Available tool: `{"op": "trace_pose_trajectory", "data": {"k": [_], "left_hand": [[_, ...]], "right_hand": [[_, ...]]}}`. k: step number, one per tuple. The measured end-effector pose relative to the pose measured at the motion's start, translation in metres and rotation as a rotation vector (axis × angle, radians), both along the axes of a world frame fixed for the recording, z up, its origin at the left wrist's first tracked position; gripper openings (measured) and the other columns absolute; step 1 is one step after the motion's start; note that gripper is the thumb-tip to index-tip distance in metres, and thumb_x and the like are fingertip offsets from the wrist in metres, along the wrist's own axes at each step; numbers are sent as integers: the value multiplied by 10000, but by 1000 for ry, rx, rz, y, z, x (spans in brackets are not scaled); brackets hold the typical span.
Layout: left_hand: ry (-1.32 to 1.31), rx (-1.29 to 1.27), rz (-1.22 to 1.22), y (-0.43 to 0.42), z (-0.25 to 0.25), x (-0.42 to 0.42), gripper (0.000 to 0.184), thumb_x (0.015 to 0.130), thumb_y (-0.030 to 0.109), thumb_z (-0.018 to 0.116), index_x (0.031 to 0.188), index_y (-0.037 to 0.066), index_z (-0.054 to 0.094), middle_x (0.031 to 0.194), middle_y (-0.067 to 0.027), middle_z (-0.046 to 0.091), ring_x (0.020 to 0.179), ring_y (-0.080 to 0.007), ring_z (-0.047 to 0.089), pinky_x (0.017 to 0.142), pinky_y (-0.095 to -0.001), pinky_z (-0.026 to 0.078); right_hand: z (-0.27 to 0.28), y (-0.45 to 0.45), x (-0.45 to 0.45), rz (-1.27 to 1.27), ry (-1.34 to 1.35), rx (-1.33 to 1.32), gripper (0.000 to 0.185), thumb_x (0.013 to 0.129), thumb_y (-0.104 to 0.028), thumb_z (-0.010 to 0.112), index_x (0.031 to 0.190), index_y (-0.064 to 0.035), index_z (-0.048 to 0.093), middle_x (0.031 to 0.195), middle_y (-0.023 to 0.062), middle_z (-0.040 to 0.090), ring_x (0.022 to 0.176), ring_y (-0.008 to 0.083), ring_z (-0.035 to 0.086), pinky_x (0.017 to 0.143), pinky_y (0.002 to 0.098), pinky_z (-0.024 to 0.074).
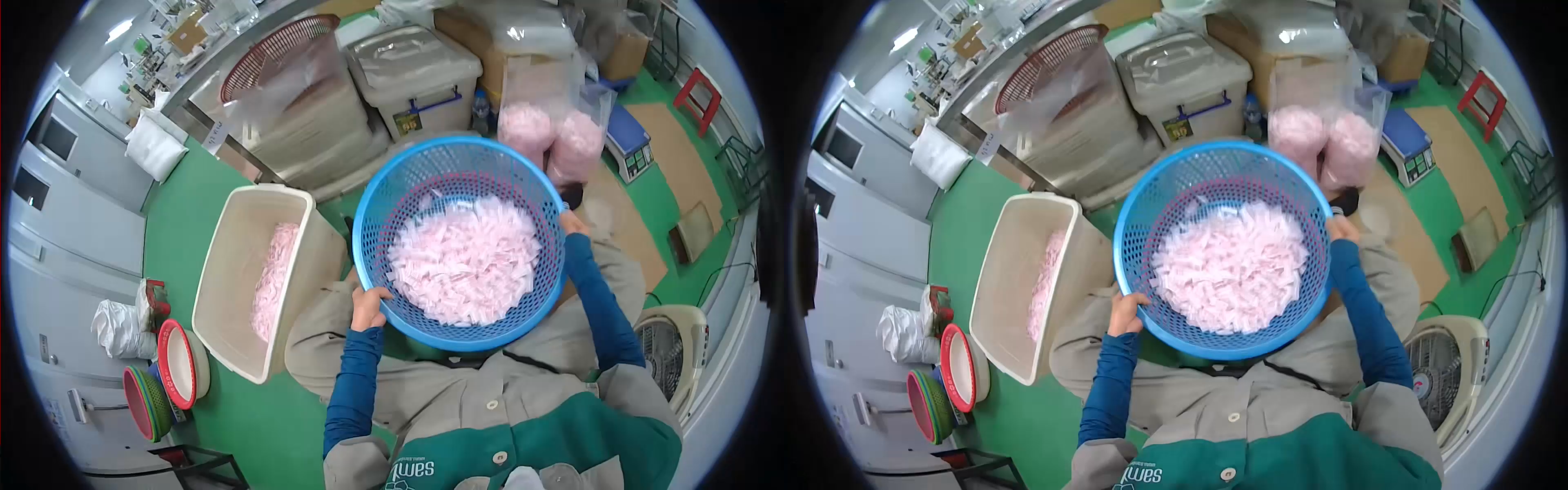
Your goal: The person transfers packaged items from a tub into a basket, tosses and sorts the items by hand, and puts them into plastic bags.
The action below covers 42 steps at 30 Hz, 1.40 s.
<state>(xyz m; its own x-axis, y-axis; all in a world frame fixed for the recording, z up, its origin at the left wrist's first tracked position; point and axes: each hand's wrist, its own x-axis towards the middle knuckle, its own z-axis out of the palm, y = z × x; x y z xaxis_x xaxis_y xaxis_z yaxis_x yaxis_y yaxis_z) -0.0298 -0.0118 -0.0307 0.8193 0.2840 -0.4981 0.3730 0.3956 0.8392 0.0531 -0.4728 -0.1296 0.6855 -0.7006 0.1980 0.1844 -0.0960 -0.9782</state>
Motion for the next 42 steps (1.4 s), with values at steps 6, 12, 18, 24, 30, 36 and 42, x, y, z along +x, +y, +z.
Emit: {"op": "trace_pose_trajectory", "data": {"k": [6, 12, 18, 24, 30, 36, 42], "left_hand": [[-250, -84, -37, -20, 94, -42, 444, 633, -100, 501, 1069, -23, 538, 933, -91, 603, 797, -210, 591, 682, -317, 485], [-144, 12, 12, -4, -16, 17, 330, 595, -104, 513, 907, -6, 553, 882, -97, 564, 768, -237, 556, 631, -324, 463], [-77, -12, -88, 1, 2, 15, 329, 585, -96, 508, 901, -25, 565, 828, -101, 578, 695, -250, 543, 583, -362, 471], [-288, -124, 1, -51, 92, -47, 562, 636, -112, 492, 1184, 10, 463, 1065, -83, 553, 934, -214, 549, 754, -335, 481], [-200, 14, -69, -27, -29, 18, 311, 624, -69, 522, 924, 1, 556, 898, -63, 580, 785, -209, 549, 689, -314, 458], [-120, -58, -49, -26, 13, -11, 204, 610, -87, 536, 800, -12, 545, 742, -70, 555, 670, -203, 527, 588, -326, 445], [-338, -105, 57, -55, 63, -50, 545, 637, -110, 502, 1169, 1, 462, 1000, -116, 563, 859, -236, 573, 719, -374, 501]], "right_hand": [[113, -22, -44, 187, 145, 24, 264, 852, -260, 627, 810, 0, 631, 749, -10, 611, 642, 57, 509, 572, 215, 415], [-16, -37, 24, 47, 122, -117, 292, 832, -262, 644, 669, -29, 578, 611, -38, 500, 565, 66, 420, 490, 255, 347], [52, -7, -2, 87, 244, -61, 332, 808, -305, 666, 625, -41, 585, 567, -50, 472, 509, 53, 368, 439, 267, 286], [173, -17, -32, 165, -82, -127, 280, 859, -292, 612, 754, -34, 587, 679, 5, 569, 554, 74, 502, 469, 245, 407], [-2, -50, 34, 55, 233, -209, 323, 813, -303, 660, 694, -4, 629, 585, -22, 529, 541, 77, 448, 481, 260, 371], [35, -58, 4, 167, 370, -173, 307, 808, -301, 673, 788, 5, 644, 702, -4, 587, 644, 67, 509, 572, 232, 422], [160, -23, -17, 169, -1, -85, 187, 876, -212, 589, 814, -36, 601, 683, -40, 540, 604, 47, 458, 552, 212, 409]]}}
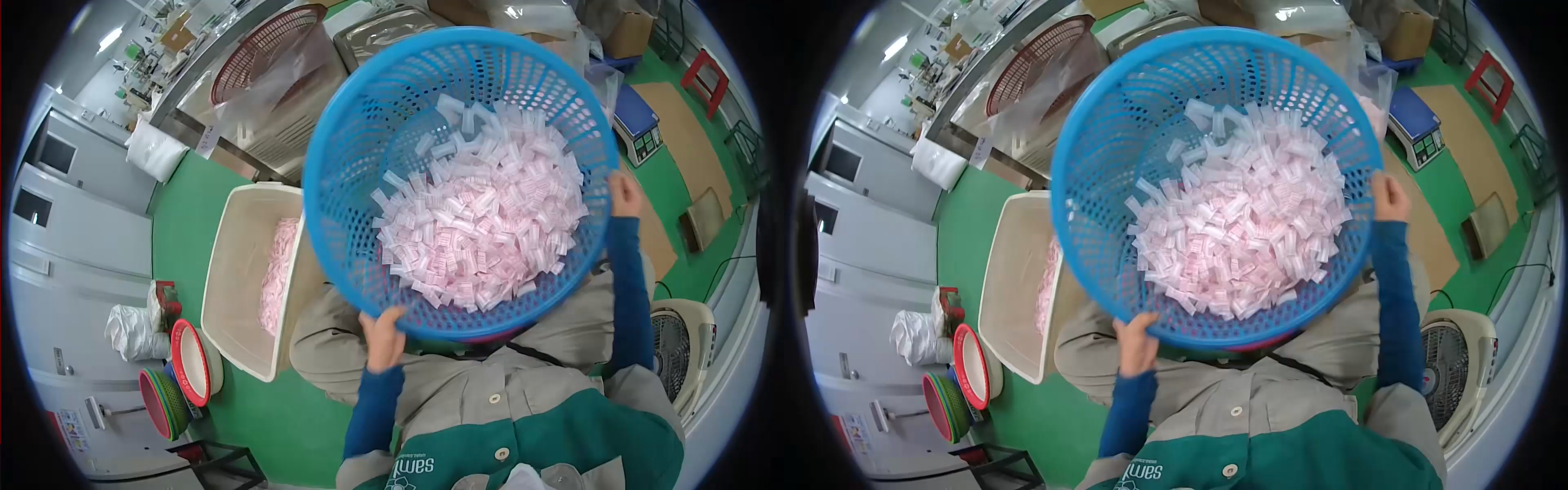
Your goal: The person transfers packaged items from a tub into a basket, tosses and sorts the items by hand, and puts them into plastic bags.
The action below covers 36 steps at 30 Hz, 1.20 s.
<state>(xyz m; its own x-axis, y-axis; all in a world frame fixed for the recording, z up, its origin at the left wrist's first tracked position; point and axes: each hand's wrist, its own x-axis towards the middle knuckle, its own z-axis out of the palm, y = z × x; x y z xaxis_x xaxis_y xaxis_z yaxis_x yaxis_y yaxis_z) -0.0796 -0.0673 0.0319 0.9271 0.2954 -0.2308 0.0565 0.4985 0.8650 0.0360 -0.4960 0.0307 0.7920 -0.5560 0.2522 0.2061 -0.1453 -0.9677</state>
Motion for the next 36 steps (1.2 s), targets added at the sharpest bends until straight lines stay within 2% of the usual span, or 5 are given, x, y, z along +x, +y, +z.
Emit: {"op": "trace_pose_trajectory", "data": {"k": [4, 16, 27, 34, 36], "left_hand": [[122, 26, -60, 34, -109, 49, 321, 617, -85, 535, 914, 35, 547, 926, -85, 569, 811, -228, 561, 662, -325, 475], [76, -70, 18, -5, 54, 3, 449, 635, -109, 527, 1068, 4, 516, 861, -71, 571, 767, -193, 566, 677, -341, 484], [320, 8, -104, 32, -78, 22, 275, 597, -96, 500, 861, -34, 549, 818, -97, 571, 734, -241, 557, 626, -338, 479], [324, -61, -75, 16, -13, -23, 317, 622, -100, 500, 929, -30, 540, 809, -93, 569, 663, -211, 569, 584, -349, 509], [290, -44, -100, 21, -16, -27, 335, 640, -105, 487, 965, -34, 523, 784, -86, 554, 653, -198, 567, 594, -360, 512]], "right_hand": [[-134, -13, 52, -75, 304, -212, 268, 820, -273, 649, 771, -12, 615, 652, -18, 556, 584, 71, 467, 527, 244, 399], [3, -1, -23, 6, -29, -50, 233, 868, -229, 599, 898, 0, 628, 794, 12, 611, 681, 77, 523, 602, 226, 427], [-123, 2, -1, 3, 280, 77, 279, 827, -265, 651, 855, 12, 657, 720, -17, 595, 640, 67, 490, 583, 230, 409], [-60, -13, -34, 111, 317, -239, 254, 836, -242, 624, 888, 6, 628, 762, 20, 606, 671, 104, 524, 608, 266, 426], [-9, 32, -22, -146, -6, -977, 230, 787, -173, 640, 949, -13, 609, 856, 88, 597, 727, 210, 554, 657, 320, 444]]}}
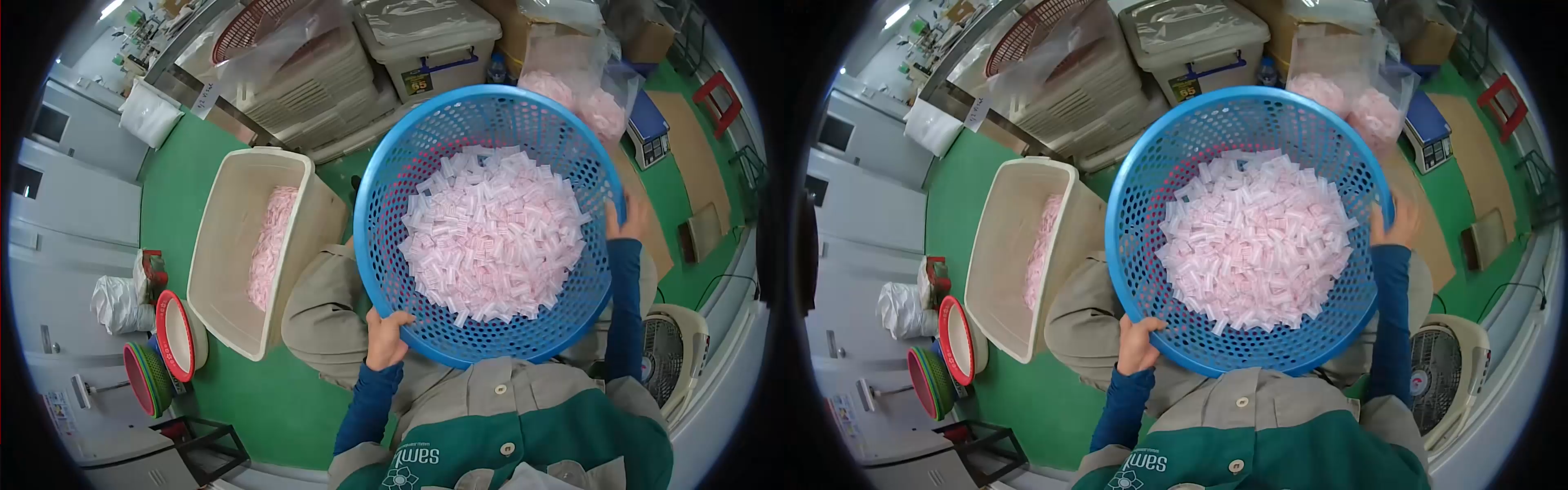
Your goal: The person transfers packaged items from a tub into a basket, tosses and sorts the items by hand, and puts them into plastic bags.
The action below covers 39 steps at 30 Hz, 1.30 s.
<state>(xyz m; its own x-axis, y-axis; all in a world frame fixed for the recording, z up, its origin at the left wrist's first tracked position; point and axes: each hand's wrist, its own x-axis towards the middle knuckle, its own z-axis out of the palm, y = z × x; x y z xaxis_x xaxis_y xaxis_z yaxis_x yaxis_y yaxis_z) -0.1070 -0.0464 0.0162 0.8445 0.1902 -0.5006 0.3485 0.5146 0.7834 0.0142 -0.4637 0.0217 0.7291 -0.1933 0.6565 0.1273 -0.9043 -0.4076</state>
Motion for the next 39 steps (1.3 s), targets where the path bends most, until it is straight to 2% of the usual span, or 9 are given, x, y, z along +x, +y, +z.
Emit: {"op": "trace_pose_trajectory", "data": {"k": [1, 6, 9, 13, 22, 26, 29, 35, 39], "left_hand": [[11, -9, -14, 0, 4, 5, 322, 637, -117, 495, 944, -22, 520, 767, -82, 552, 650, -197, 554, 586, -349, 493], [30, -30, -31, -2, -1, 6, 242, 629, -124, 517, 837, 0, 534, 723, -74, 564, 614, -176, 530, 575, -305, 437], [54, 34, -59, -5, 3, 13, 243, 631, -117, 520, 847, -10, 544, 730, -70, 575, 623, -170, 539, 582, -300, 439], [31, 62, -51, -4, -1, 15, 269, 631, -109, 516, 887, -33, 547, 721, -90, 584, 600, -192, 568, 565, -323, 494], [105, 46, -76, 0, -12, 33, 321, 621, -121, 503, 929, -46, 549, 784, -104, 596, 653, -210, 583, 585, -332, 500], [118, 0, -63, -2, -17, 37, 243, 654, -97, 489, 881, -40, 555, 759, -98, 588, 645, -197, 574, 571, -337, 508], [167, 11, -81, 0, -18, 35, 286, 642, -117, 496, 909, -37, 558, 783, -78, 596, 659, -174, 560, 596, -293, 457], [166, 7, -87, -2, -9, 42, 267, 653, -108, 498, 901, -23, 550, 776, -76, 588, 663, -172, 563, 603, -297, 464], [178, -1, -79, -1, -22, 42, 244, 650, -105, 501, 876, -23, 546, 769, -64, 576, 665, -172, 555, 603, -304, 460]], "right_hand": [[20, 23, 8, -23, -137, -223, 249, 760, -144, 649, 972, -23, 601, 898, 119, 589, 753, 260, 563, 679, 344, 450], [-25, 138, 73, 549, 128, 279, 276, 697, -184, 722, 862, -19, 574, 763, 111, 547, 681, 233, 551, 607, 328, 457], [-63, 182, 118, 482, 368, 152, 396, 707, -354, 704, 868, -22, 563, 827, 155, 578, 744, 299, 577, 648, 391, 470], [-61, 214, 150, 276, 678, 27, 355, 748, -313, 630, 961, -38, 558, 954, 224, 603, 887, 397, 583, 771, 476, 478], [-96, 191, 155, 712, 630, 13, 129, 732, -155, 615, 747, -30, 586, 685, 166, 603, 644, 346, 591, 599, 411, 469], [-80, 196, 155, 656, 556, 110, 232, 690, -172, 686, 832, -45, 554, 808, 144, 578, 771, 283, 593, 656, 375, 464], [-87, 215, 152, 467, 658, -124, 344, 687, -278, 697, 893, -43, 552, 878, 153, 568, 817, 333, 580, 691, 417, 479], [-115, 230, 154, 451, 641, -90, 135, 773, -193, 572, 820, -70, 603, 928, 170, 562, 788, 370, 594, 691, 462, 497], [-68, 231, 161, 657, 262, 409, 126, 774, -140, 616, 759, -36, 546, 585, 126, 512, 514, 251, 531, 477, 361, 406]]}}
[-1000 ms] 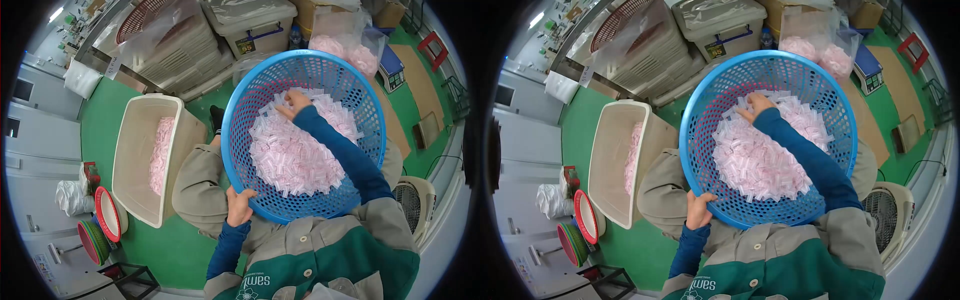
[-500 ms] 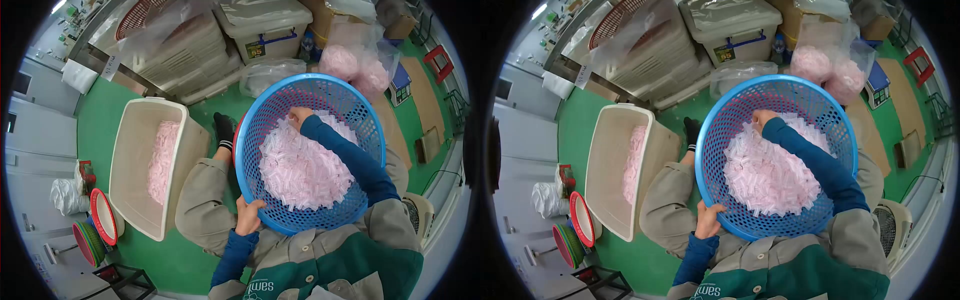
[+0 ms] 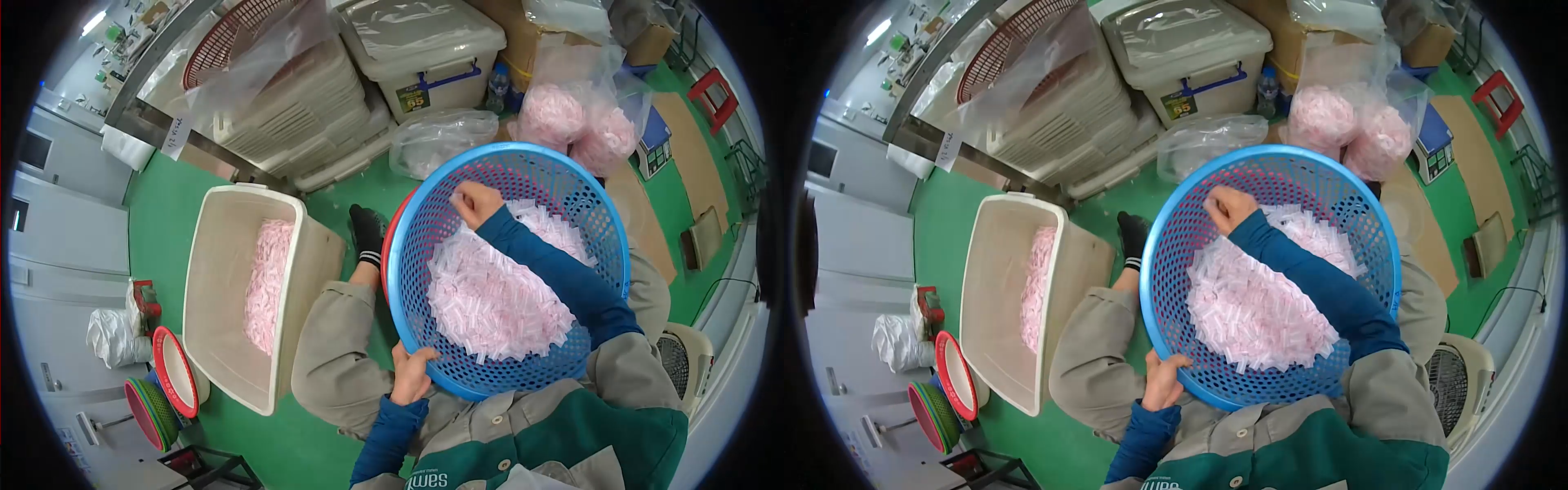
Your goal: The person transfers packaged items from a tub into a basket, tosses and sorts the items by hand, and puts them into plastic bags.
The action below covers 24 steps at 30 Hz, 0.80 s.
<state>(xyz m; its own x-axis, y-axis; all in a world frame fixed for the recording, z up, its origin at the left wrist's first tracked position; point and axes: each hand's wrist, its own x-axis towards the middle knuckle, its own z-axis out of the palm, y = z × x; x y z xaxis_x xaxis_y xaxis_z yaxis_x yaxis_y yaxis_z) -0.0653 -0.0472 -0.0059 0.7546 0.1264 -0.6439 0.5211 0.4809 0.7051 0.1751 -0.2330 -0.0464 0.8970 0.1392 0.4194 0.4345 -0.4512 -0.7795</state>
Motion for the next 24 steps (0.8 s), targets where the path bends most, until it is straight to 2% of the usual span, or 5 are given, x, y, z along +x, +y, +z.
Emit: {"op": "trace_pose_trajectory", "data": {"k": [2, 12, 19, 21, 24], "left_hand": [[16, 2, 3, 0, 0, 1, 235, 654, -99, 506, 873, -27, 548, 774, -64, 576, 670, -173, 555, 608, -306, 462], [-12, 2, 15, 0, -2, -3, 198, 649, -102, 502, 825, -28, 550, 766, -63, 572, 667, -171, 546, 606, -300, 451], [-13, -22, 14, 2, -13, -11, 225, 650, -104, 505, 858, -35, 558, 800, -71, 583, 688, -184, 556, 607, -306, 463], [-46, 1, -6, 5, -25, -16, 283, 626, -78, 517, 901, -46, 574, 817, -98, 610, 712, -208, 588, 633, -321, 495], [-51, -7, 20, 6, -37, -19, 310, 606, -92, 521, 909, -49, 565, 806, -106, 603, 675, -217, 588, 573, -340, 511]], "right_hand": [[35, -4, 20, -153, -213, 42, 112, 791, -134, 601, 762, -39, 548, 562, 103, 507, 468, 198, 497, 454, 311, 383], [35, -48, 139, -218, 126, 419, 324, 755, -63, 593, 1077, -34, 576, 790, 129, 641, 644, 208, 639, 594, 291, 512], [28, -184, 4, -490, -367, -584, 439, 733, -312, 663, 1091, -75, 573, 966, 190, 586, 874, 361, 568, 788, 417, 456], [2, -260, -41, -557, -25, -632, 441, 762, -365, 648, 1067, -52, 592, 938, 181, 603, 858, 349, 573, 784, 413, 457], [-18, -290, -110, -527, 574, -181, 424, 820, -396, 616, 1006, -16, 631, 900, 86, 634, 813, 199, 575, 741, 320, 458]]}}
